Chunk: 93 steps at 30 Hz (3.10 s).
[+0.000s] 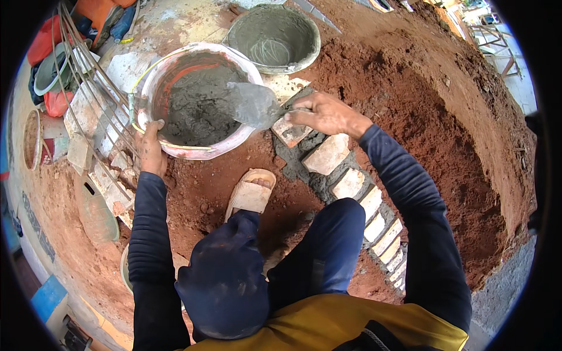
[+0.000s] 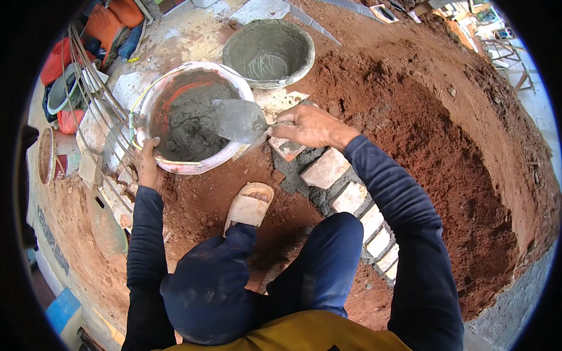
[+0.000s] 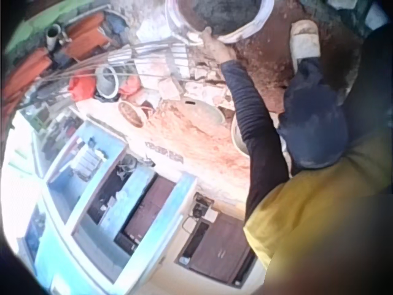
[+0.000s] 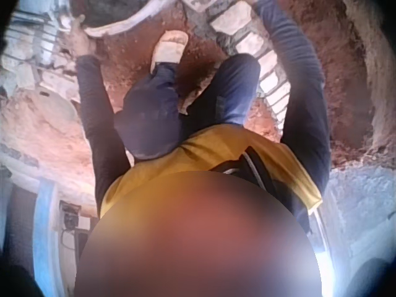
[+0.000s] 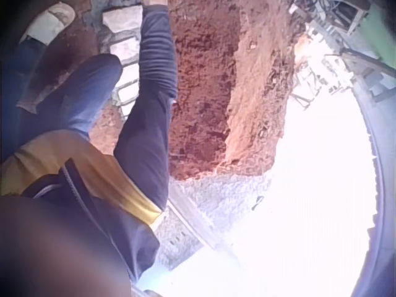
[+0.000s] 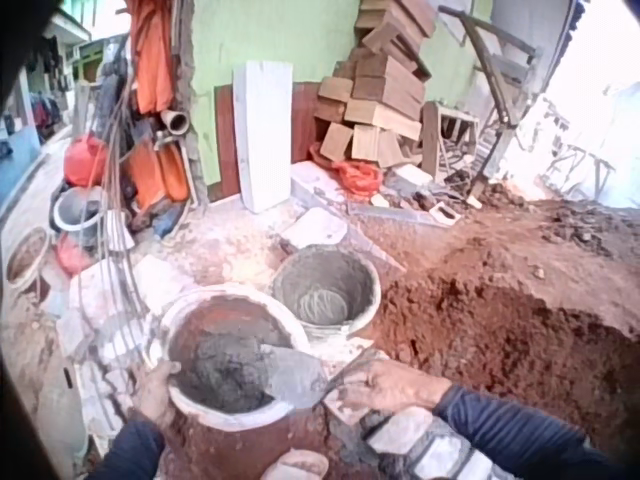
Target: The person lays rectangular bricks in a straight line on a prepared soil bed, using a trowel to apply and smooth cement mortar between the bricks. The person adjusts brick positions and fills gaps with mortar to form a continuous path.
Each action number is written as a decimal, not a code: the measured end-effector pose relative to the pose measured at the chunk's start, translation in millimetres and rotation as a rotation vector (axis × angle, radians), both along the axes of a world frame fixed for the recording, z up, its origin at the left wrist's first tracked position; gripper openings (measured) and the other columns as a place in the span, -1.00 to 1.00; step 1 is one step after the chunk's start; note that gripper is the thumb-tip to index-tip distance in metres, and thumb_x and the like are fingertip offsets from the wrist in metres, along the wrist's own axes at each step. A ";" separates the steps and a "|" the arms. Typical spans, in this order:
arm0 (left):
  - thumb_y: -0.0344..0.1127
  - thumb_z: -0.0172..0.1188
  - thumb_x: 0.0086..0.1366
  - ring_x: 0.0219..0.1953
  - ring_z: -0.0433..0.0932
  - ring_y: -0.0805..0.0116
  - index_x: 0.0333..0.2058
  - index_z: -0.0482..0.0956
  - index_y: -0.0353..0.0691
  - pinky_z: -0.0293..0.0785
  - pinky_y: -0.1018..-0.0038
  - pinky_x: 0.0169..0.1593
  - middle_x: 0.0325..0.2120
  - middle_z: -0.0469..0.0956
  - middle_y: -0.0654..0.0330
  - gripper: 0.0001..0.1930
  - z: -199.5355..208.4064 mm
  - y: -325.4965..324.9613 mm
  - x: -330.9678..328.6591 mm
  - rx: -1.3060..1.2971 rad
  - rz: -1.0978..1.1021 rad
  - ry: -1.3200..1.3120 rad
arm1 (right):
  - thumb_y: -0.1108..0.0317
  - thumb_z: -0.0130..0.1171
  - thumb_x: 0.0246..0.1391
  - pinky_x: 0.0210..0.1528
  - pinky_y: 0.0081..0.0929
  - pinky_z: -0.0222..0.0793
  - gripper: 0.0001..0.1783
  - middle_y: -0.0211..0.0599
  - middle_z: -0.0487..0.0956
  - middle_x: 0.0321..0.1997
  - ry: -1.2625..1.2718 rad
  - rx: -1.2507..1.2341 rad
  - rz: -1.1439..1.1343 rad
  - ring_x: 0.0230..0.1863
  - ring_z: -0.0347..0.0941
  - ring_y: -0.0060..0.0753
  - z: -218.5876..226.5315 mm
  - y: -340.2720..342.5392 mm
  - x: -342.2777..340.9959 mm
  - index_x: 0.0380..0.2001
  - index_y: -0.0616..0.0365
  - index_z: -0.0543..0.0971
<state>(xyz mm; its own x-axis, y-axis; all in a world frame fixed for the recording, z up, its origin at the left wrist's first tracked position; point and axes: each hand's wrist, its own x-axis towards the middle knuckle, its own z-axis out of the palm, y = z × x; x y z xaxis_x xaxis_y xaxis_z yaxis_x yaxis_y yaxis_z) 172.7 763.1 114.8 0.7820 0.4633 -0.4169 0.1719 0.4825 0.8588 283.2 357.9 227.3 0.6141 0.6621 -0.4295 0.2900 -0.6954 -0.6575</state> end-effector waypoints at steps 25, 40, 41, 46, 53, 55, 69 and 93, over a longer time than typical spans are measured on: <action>-0.41 0.27 0.26 -0.10 0.55 0.31 -0.16 0.53 -0.26 0.54 0.31 -0.02 -0.18 0.52 0.24 -0.80 -4.6 17.9 8.3 0.036 -0.048 0.021 | 0.00 -0.09 0.45 -0.07 0.08 0.58 -0.49 0.20 0.69 -0.31 -0.224 -0.428 -0.221 -0.22 0.66 0.28 -143.8 -80.1 -101.6 0.00 0.30 0.50; -0.37 0.23 0.28 -0.18 0.62 0.23 -0.18 0.56 -0.27 0.60 0.24 -0.05 -0.20 0.61 0.14 -0.83 -2.7 18.9 10.0 0.059 -0.076 0.059 | -0.12 -0.19 0.48 0.10 0.08 0.48 -0.34 0.28 0.65 -0.05 0.100 -0.239 -0.464 -0.05 0.61 0.28 -180.2 -47.6 -128.7 0.09 0.33 0.51; -0.37 0.23 0.28 -0.18 0.62 0.22 -0.18 0.56 -0.27 0.60 0.24 -0.05 -0.20 0.61 0.13 -0.83 -3.2 19.9 10.4 0.059 -0.070 0.067 | -0.11 -0.18 0.46 0.17 0.12 0.43 -0.34 0.35 0.64 -0.03 0.102 -0.206 -0.463 0.00 0.59 0.38 -180.2 -50.4 -128.7 0.11 0.36 0.50; -0.35 0.22 0.29 -0.15 0.63 0.20 -0.15 0.56 -0.28 0.59 0.25 0.00 -0.18 0.61 0.15 -0.80 -6.2 25.6 9.5 0.045 -0.118 0.072 | -0.09 -0.14 0.47 0.08 0.08 0.51 -0.36 0.34 0.68 -0.18 0.017 -0.393 -0.883 -0.02 0.63 0.33 -167.3 -88.8 -133.6 0.06 0.38 0.49; -0.32 0.19 0.27 -0.03 0.62 0.07 0.00 0.50 -0.29 0.56 0.12 0.14 -0.08 0.61 0.08 -0.66 1.8 42.1 18.8 -0.001 -0.289 0.223 | -0.09 -0.14 0.46 0.16 0.02 0.49 -0.34 0.35 0.67 -0.09 0.018 -0.247 -0.677 0.03 0.61 0.32 -175.2 -62.5 -132.3 0.11 0.40 0.49; -0.33 0.20 0.24 0.01 0.62 0.02 0.08 0.50 -0.32 0.52 0.10 0.20 -0.03 0.63 0.05 -0.58 1.7 47.6 24.5 -0.048 -0.356 0.086 | -0.09 -0.14 0.46 0.17 0.01 0.48 -0.34 0.35 0.66 -0.07 0.023 -0.265 -0.697 0.05 0.60 0.31 -183.3 -64.8 -116.8 0.09 0.40 0.51; -0.45 0.16 0.19 -0.03 0.59 0.04 0.00 0.53 -0.38 0.51 0.14 0.18 -0.08 0.60 0.06 -0.63 5.9 36.3 22.1 -0.029 -0.253 0.141 | -0.16 -0.04 0.42 0.04 0.03 0.53 -0.36 0.23 0.69 -0.17 -0.014 -0.234 -0.702 -0.04 0.64 0.24 -168.7 -84.8 -165.9 0.06 0.27 0.57; -0.42 0.30 0.21 -0.09 0.46 0.36 0.16 0.44 -0.35 0.43 0.41 0.04 -0.11 0.48 0.19 -0.47 23.4 -61.6 -36.6 0.399 -0.197 -0.025 | 0.16 0.08 0.35 -0.25 -0.06 0.61 -0.62 0.10 0.65 -0.23 -0.568 -0.434 -0.156 -0.26 0.67 0.09 15.4 20.8 -49.9 -0.02 0.29 0.53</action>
<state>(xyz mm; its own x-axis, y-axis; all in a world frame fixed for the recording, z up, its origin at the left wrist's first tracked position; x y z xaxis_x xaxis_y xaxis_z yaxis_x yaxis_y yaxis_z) 136.1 701.5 138.2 0.8791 0.4251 -0.2154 0.2043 0.0721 0.9762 233.3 378.7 242.7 0.8936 0.3910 -0.2205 0.3803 -0.9204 -0.0912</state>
